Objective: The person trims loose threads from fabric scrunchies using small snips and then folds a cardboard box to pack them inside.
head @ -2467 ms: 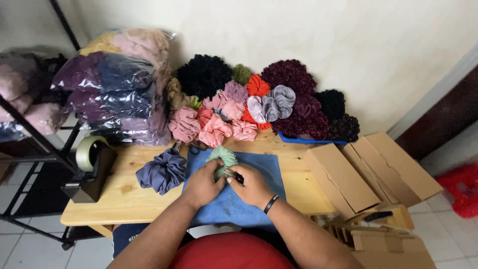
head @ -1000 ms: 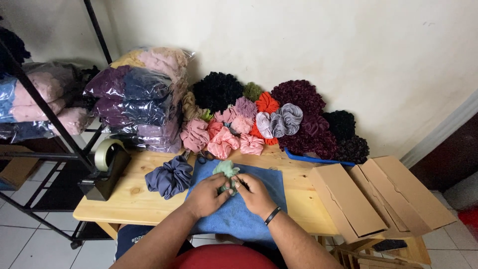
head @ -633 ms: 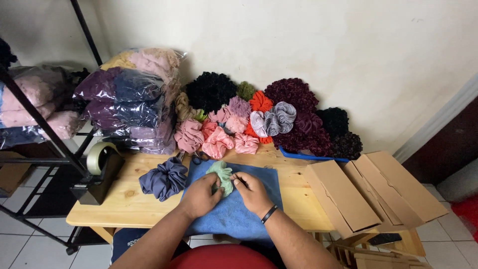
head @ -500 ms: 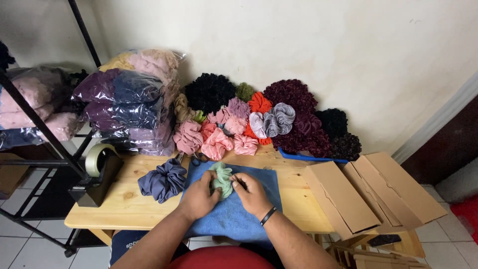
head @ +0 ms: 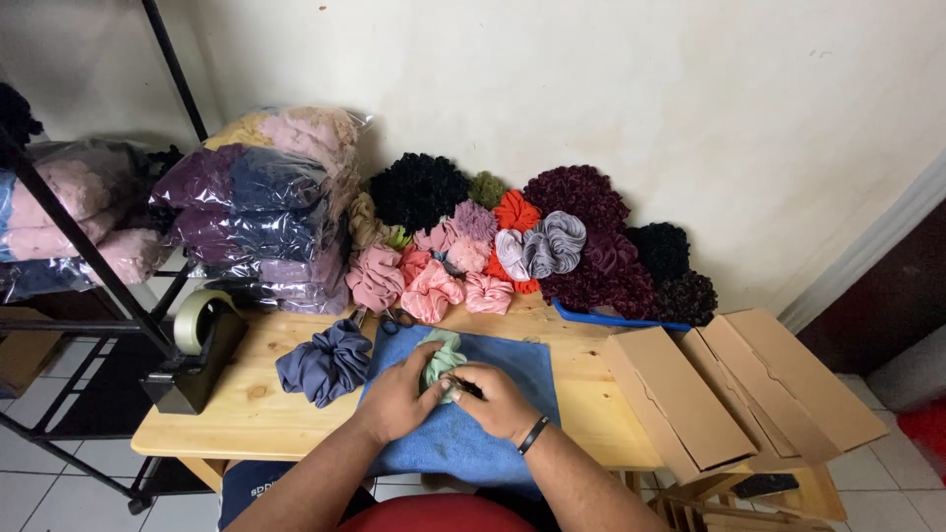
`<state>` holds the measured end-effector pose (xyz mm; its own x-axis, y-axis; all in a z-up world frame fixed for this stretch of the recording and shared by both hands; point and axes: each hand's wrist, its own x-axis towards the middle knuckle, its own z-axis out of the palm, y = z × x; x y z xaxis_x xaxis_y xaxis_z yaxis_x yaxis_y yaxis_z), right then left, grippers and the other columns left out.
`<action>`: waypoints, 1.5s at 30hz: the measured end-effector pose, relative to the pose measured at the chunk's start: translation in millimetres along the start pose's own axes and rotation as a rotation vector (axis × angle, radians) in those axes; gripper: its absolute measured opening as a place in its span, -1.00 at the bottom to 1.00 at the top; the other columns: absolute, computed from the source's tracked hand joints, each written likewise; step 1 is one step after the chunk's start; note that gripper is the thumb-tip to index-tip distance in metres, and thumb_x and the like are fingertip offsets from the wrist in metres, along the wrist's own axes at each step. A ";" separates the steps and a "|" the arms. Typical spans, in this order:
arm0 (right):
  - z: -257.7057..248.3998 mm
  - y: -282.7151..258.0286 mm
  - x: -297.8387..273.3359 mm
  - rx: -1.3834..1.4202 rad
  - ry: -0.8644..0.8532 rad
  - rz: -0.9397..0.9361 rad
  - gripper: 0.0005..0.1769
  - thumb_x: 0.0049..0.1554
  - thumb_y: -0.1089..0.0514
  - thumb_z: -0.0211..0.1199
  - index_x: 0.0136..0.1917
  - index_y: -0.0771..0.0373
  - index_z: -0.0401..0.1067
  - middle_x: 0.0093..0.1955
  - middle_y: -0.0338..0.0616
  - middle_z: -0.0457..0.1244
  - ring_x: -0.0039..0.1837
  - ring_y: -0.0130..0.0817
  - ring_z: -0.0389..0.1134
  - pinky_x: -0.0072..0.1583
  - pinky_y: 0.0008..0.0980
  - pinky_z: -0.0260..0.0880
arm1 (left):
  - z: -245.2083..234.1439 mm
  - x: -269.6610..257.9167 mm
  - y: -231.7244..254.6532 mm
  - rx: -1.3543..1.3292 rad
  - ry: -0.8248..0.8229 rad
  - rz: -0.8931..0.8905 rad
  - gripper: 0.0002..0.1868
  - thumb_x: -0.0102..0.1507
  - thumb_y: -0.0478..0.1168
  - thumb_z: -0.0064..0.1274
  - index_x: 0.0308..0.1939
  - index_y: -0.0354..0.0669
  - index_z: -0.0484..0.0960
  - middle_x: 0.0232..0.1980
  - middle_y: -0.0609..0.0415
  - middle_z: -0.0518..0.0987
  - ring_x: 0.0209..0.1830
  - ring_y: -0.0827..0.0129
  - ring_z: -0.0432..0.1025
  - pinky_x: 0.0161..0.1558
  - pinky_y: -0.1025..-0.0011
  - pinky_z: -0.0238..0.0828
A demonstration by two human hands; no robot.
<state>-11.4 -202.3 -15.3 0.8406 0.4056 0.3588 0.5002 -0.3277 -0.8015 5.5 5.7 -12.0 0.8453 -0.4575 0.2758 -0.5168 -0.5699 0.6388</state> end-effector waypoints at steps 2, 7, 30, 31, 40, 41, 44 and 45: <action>1.0 9.2 0.6 0.034 0.004 0.018 -0.70 0.19 0.17 0.19 0.16 0.29 0.53 0.16 -0.12 0.40 0.20 -0.32 0.43 0.26 -0.35 0.43 | -2.2 0.1 2.8 -0.003 -0.008 -0.022 -0.38 0.31 0.11 -0.06 0.42 0.13 0.22 0.05 -0.09 0.66 -0.01 -0.14 0.55 -0.05 0.03 0.43; 4.3 21.3 1.0 0.010 0.041 0.061 -0.66 0.24 0.06 0.16 0.18 0.29 0.52 0.17 -0.13 0.41 0.21 -0.33 0.43 0.26 -0.35 0.42 | -1.3 0.2 2.7 0.000 -0.003 -0.031 -0.37 0.27 0.03 -0.01 0.42 0.13 0.27 0.03 -0.11 0.67 0.01 -0.12 0.54 -0.01 0.07 0.42; 1.5 37.8 3.9 0.045 0.328 0.265 -0.65 0.21 0.07 0.13 0.22 0.16 0.51 0.23 -0.22 0.42 0.28 -0.39 0.40 0.33 -0.36 0.33 | 16.1 3.7 -26.6 -0.009 0.102 0.053 -0.43 0.17 -0.06 0.08 0.27 0.01 0.43 0.17 -0.06 0.64 0.09 -0.04 0.53 0.13 0.13 0.41; -7.5 38.9 1.3 0.047 0.330 0.273 -0.65 0.21 0.07 0.13 0.22 0.16 0.51 0.23 -0.22 0.42 0.28 -0.39 0.40 0.33 -0.36 0.33 | 12.1 -2.7 -24.6 -0.013 0.094 0.051 -0.43 0.17 -0.06 0.08 0.27 0.01 0.43 0.17 -0.06 0.64 0.09 -0.04 0.53 0.13 0.13 0.41; -79.0 82.4 -40.9 -0.809 0.378 0.465 -0.38 0.13 0.19 0.00 0.48 0.21 0.28 0.34 0.19 0.23 0.36 0.14 0.25 0.29 0.01 0.31 | -16.7 -66.5 -59.3 0.006 0.389 0.028 -0.52 0.14 -0.09 0.06 0.15 -0.04 0.60 0.03 -0.06 0.67 0.01 0.05 0.54 0.06 0.16 0.43; -79.3 79.1 -47.2 -0.902 0.386 0.398 -0.41 0.06 0.20 0.06 0.38 0.17 0.37 0.15 0.17 0.26 0.21 0.17 0.27 0.22 0.03 0.29 | -18.4 -71.9 -69.8 0.043 0.433 0.022 -0.49 0.14 -0.07 0.08 0.18 -0.07 0.60 0.10 -0.06 0.65 0.07 0.04 0.52 0.14 0.17 0.38; -80.7 79.5 -62.0 -0.995 0.370 0.332 -0.44 0.03 0.18 0.12 0.32 0.23 0.44 0.05 0.17 0.29 0.14 0.20 0.26 0.24 0.04 0.24 | -36.6 -79.6 -74.9 0.156 0.524 0.084 -0.52 0.18 -0.12 0.13 0.16 -0.19 0.60 0.09 -0.14 0.63 0.06 -0.05 0.48 0.16 0.13 0.34; -84.0 82.3 -59.6 -0.997 0.359 0.278 -0.43 0.07 0.16 0.11 0.35 0.32 0.42 0.15 0.19 0.28 0.23 0.19 0.24 0.32 0.03 0.21 | -47.1 -75.3 -74.4 0.250 0.618 0.160 -0.59 0.21 -0.19 0.14 0.12 -0.29 0.62 0.01 -0.22 0.62 -0.02 -0.14 0.47 0.11 0.08 0.34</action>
<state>-3.0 -325.1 -62.5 0.8810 -0.0086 0.4730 0.0908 -0.9782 -0.1868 -13.3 114.7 -46.5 0.6391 -0.1179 0.7600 -0.5950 -0.7019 0.3915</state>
